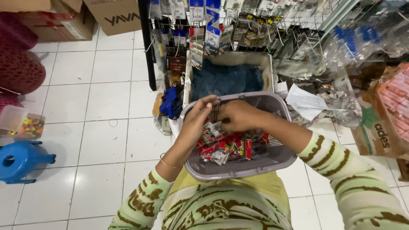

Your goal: The person sits on the floor in a store aisle and repeatedly picks up small red and white packages from a plastic basket. They transfer the packages to a wire display rack, arranging them on hooks, and occasionally return items to the basket.

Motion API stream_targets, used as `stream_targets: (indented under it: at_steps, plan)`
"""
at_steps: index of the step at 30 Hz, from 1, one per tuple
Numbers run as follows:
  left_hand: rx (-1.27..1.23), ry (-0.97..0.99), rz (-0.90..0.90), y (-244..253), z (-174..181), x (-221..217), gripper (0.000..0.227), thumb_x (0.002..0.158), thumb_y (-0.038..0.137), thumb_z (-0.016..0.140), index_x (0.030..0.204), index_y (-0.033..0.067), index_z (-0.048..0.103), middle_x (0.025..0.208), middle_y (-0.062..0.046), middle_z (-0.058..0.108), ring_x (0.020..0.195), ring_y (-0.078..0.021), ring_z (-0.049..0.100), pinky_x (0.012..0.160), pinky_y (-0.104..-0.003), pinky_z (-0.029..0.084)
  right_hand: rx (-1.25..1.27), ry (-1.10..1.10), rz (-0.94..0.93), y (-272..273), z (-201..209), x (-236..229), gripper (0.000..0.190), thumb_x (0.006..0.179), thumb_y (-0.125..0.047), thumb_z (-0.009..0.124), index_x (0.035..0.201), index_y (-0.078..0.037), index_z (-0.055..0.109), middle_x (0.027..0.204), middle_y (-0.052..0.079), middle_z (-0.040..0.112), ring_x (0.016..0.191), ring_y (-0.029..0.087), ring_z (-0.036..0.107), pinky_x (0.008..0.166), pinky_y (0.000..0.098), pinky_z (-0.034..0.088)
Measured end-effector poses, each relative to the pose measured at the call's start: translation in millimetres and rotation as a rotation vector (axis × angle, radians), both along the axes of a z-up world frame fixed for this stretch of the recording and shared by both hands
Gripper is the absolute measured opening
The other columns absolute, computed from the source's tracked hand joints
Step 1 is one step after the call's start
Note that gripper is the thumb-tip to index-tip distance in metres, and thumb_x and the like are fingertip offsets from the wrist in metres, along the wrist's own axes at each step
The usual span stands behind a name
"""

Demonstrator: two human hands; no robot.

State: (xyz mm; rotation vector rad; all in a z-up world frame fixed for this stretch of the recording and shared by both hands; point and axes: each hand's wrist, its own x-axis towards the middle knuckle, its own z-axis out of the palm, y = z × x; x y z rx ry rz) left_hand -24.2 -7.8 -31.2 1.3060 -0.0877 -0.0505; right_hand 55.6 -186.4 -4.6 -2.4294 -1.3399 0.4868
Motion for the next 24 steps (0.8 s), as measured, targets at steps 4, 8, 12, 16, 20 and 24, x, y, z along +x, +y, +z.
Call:
stream_targets:
  at_steps: [4, 8, 12, 16, 20, 24]
  plan:
    - [-0.052, -0.056, -0.021, 0, -5, -3, 0.052, 0.108, 0.036, 0.044, 0.149, 0.0027, 0.049, 0.138, -0.028, 0.061, 0.137, -0.0377, 0.051, 0.119, -0.051, 0.03, 0.046, 0.092, 0.033, -31, 7, 11, 0.031, 0.077, -0.025, 0.071, 0.096, -0.003, 0.079, 0.095, 0.023, 0.075, 0.098, 0.044, 0.07, 0.083, 0.0576, 0.053]
    - [-0.179, -0.1, -0.101, 1, -11, 0, 0.079, 0.102, 0.06, 0.042, 0.156, 0.0031, 0.037, 0.147, -0.028, 0.051, 0.138, -0.0366, 0.047, 0.116, -0.051, 0.035, 0.298, 0.364, -0.043, -50, 16, 19, 0.018, 0.077, -0.016, 0.077, 0.091, -0.006, 0.081, 0.085, 0.015, 0.07, 0.088, 0.029, 0.068, 0.08, 0.0452, 0.054]
    - [-0.222, -0.128, -0.229, -3, -31, 1, 0.13, 0.077, 0.084, 0.063, 0.161, -0.0035, 0.017, 0.157, -0.041, 0.029, 0.145, -0.0525, 0.031, 0.119, -0.062, 0.024, 0.52, 0.633, -0.184, -58, -3, 27, 0.016, 0.084, -0.01, 0.076, 0.097, -0.001, 0.08, 0.09, 0.009, 0.072, 0.087, 0.016, 0.058, 0.079, 0.0408, 0.054]
    - [-0.184, -0.171, -0.351, -1, -34, -5, 0.158, 0.053, 0.079, 0.084, 0.164, 0.0017, 0.003, 0.166, -0.031, 0.018, 0.149, -0.0463, 0.028, 0.117, -0.064, 0.024, 0.729, 0.831, -0.335, -41, 19, 9, 0.013, 0.083, -0.006, 0.076, 0.092, 0.004, 0.076, 0.065, 0.003, 0.066, 0.06, 0.009, 0.061, 0.053, 0.0235, 0.052]
    - [0.136, -0.008, -0.291, 7, -43, -8, 0.075, 0.082, 0.052, 0.082, 0.121, -0.0027, 0.049, 0.1, -0.016, 0.049, 0.088, -0.0311, 0.047, 0.083, -0.045, 0.045, 0.632, 0.748, -0.303, -39, 7, 4, 0.015, 0.084, -0.01, 0.082, 0.092, 0.002, 0.077, 0.065, 0.007, 0.071, 0.062, 0.011, 0.064, 0.054, 0.025, 0.053]
    - [0.264, 0.095, -0.239, 6, -50, -9, 0.057, 0.094, 0.056, 0.069, 0.075, 0.0017, 0.067, 0.048, -0.001, 0.043, 0.038, -0.0162, 0.038, 0.052, -0.03, 0.044, 0.51, 0.566, -0.295, -36, 13, -3, 0.019, 0.084, -0.018, 0.083, 0.097, -0.004, 0.08, 0.073, 0.005, 0.078, 0.07, 0.009, 0.067, 0.063, 0.0256, 0.055]
